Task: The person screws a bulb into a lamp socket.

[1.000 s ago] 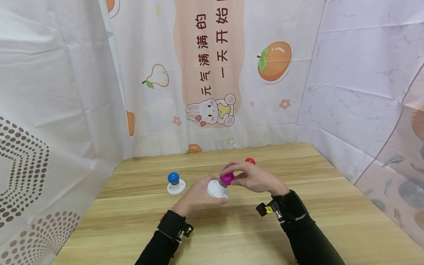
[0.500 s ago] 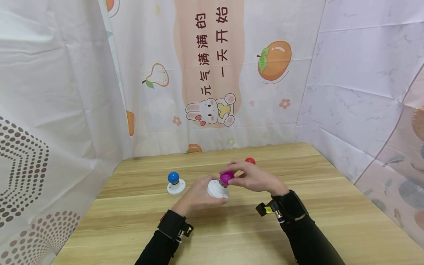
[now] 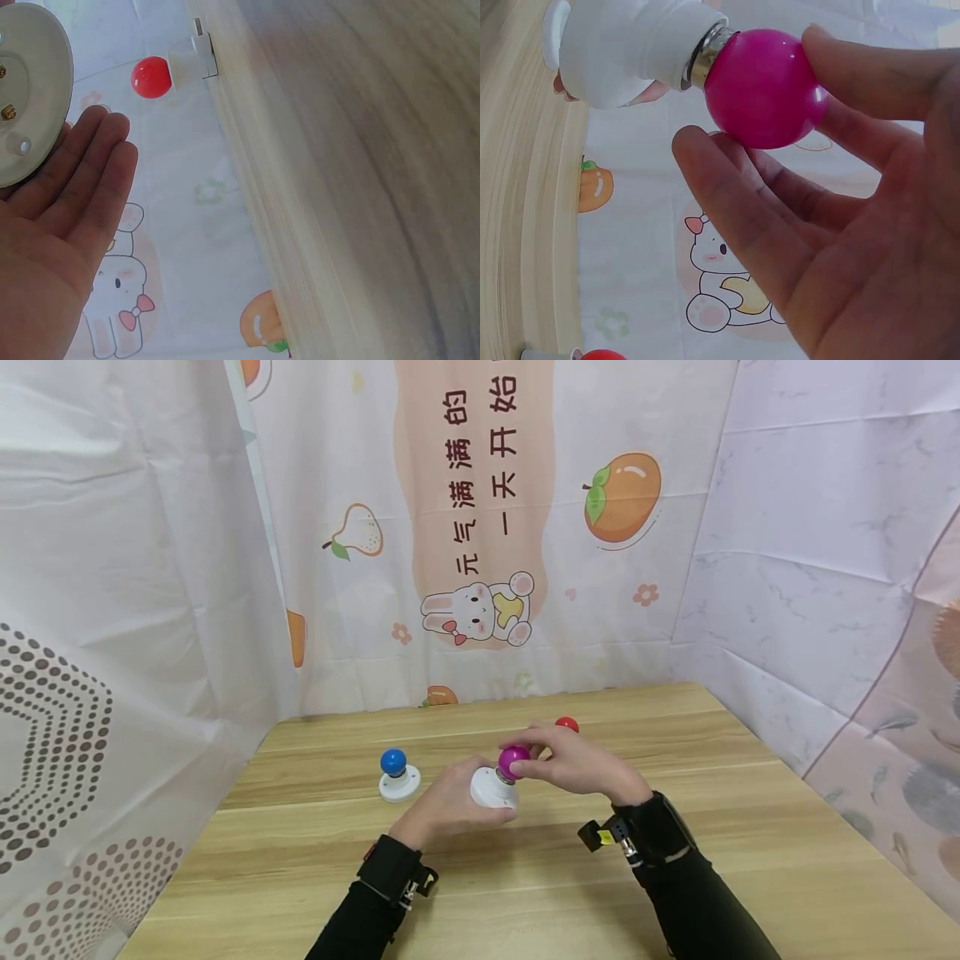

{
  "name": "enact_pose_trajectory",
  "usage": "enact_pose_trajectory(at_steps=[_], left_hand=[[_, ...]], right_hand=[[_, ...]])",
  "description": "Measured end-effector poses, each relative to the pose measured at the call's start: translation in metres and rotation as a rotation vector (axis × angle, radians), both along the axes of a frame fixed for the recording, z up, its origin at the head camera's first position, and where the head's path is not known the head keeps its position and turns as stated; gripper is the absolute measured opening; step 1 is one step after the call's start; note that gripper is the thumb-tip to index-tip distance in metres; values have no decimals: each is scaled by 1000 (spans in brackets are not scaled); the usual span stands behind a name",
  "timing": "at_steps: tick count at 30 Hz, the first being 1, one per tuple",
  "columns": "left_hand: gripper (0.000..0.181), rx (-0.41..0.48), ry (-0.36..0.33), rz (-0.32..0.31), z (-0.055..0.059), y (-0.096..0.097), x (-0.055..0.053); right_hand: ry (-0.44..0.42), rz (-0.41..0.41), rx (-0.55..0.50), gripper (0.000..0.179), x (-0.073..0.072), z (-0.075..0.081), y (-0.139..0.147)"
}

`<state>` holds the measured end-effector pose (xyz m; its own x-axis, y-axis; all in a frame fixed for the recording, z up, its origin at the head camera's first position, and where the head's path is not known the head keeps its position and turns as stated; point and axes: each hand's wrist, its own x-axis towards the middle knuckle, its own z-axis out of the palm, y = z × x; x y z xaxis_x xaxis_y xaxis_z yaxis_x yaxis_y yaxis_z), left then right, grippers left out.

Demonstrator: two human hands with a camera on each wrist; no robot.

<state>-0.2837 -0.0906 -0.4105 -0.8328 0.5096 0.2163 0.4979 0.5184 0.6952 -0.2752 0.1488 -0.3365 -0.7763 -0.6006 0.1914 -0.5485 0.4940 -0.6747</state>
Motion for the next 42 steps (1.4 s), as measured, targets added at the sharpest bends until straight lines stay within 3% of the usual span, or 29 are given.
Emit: enact_pose_trajectory(at_steps=[14,20,26,30,42], left_hand=[[69,14,-15,6,0,-1,0],[69,8,-17,3,-1,-2,-1],[69,1,-11,7,0,-1,-1],[70,-7,1,12,0,-1,-1],[70,-7,-4,17,0,-1,0]], right_hand=[[26,-26,-35,51,-1,1,1],[-25,111,-160,44,-3,1,7],[-6,199,-156,36,-4,0,10],[-15,212,-158,37,-5,-1,7],[69,178,-103,32,-6,-1,6]])
